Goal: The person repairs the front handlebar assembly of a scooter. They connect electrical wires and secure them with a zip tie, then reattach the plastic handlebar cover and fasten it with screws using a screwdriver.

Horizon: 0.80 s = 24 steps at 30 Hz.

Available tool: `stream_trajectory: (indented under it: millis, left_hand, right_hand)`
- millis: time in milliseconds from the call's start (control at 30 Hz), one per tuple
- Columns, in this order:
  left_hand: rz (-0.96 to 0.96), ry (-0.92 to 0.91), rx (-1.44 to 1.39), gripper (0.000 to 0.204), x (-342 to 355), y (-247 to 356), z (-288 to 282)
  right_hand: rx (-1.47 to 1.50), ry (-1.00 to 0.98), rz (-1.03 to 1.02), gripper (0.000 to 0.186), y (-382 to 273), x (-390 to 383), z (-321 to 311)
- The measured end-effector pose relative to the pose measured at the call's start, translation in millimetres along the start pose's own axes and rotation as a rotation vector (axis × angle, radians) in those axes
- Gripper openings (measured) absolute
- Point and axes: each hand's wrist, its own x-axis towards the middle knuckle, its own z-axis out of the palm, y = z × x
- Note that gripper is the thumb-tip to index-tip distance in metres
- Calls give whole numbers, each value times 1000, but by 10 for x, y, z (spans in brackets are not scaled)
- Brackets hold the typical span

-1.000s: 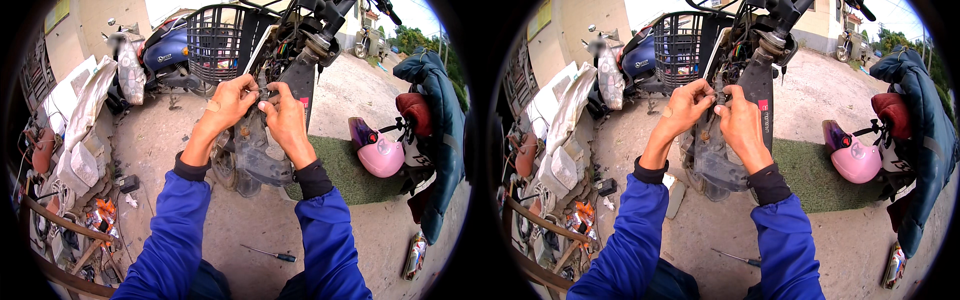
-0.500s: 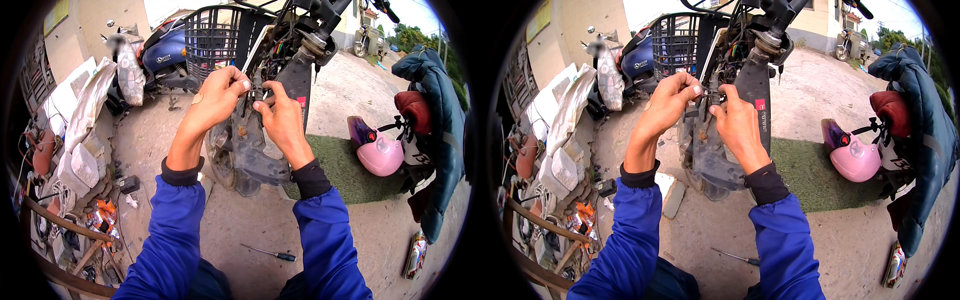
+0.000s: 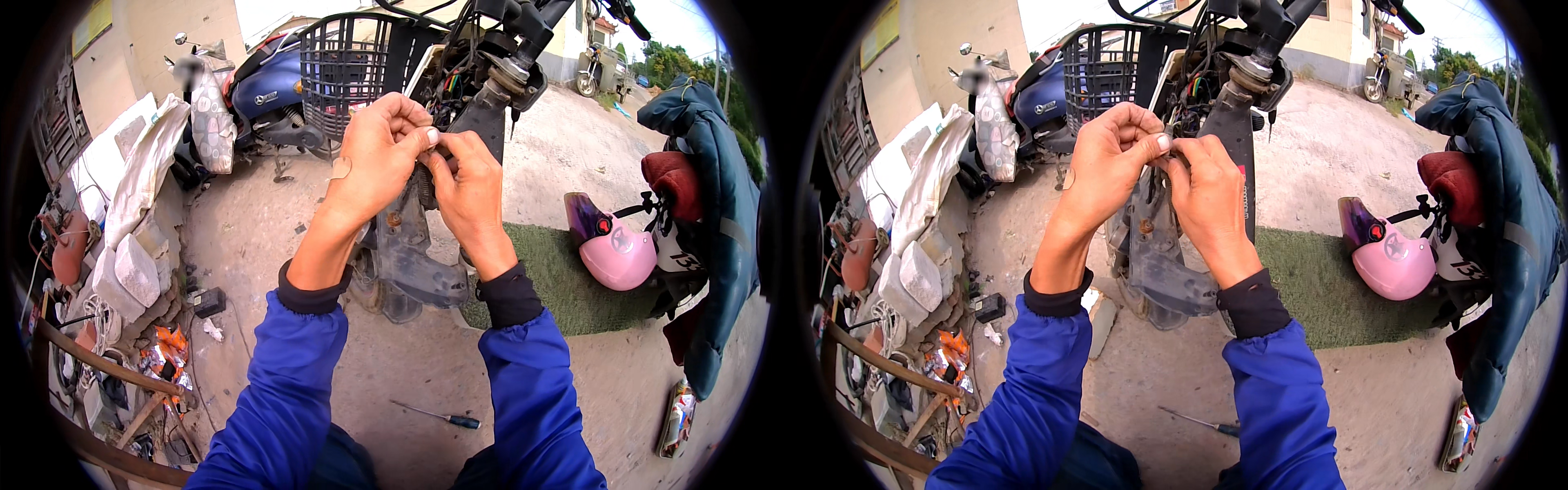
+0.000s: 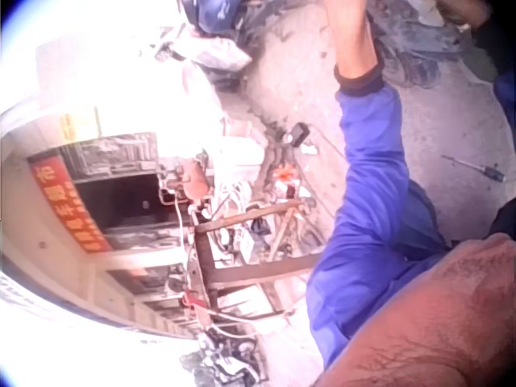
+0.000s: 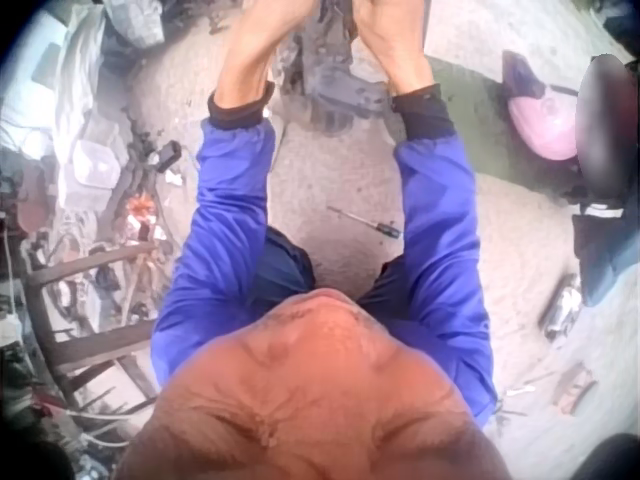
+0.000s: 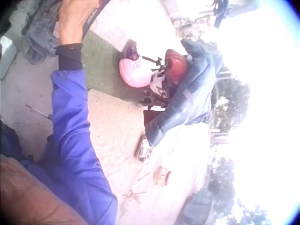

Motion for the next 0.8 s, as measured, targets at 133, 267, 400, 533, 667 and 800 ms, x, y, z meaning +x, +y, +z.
stream_trajectory:
  millis: [133, 267, 400, 533, 667, 800]
  left_hand:
    - [28, -27, 81, 13, 32, -48, 37]
    - [-24, -27, 256, 26, 40, -256, -268]
    - [-156, -57, 321, 58, -21, -450, -34]
    - [-192, 78, 190, 60, -68, -638, 160]
    - [-232, 43, -33, 54, -2, -691, 126]
    - [-255, 19, -170, 55, 11, -734, 40]
  right_hand:
    - [45, 8, 9, 10, 122, 68, -48]
    - [478, 5, 426, 16, -24, 144, -148]
    - [535, 13, 405, 15, 64, 153, -218]
    - [500, 23, 323, 15, -60, 148, -121]
    - [404, 89, 357, 17, -20, 156, -241]
    - [390, 149, 463, 17, 92, 87, -289]
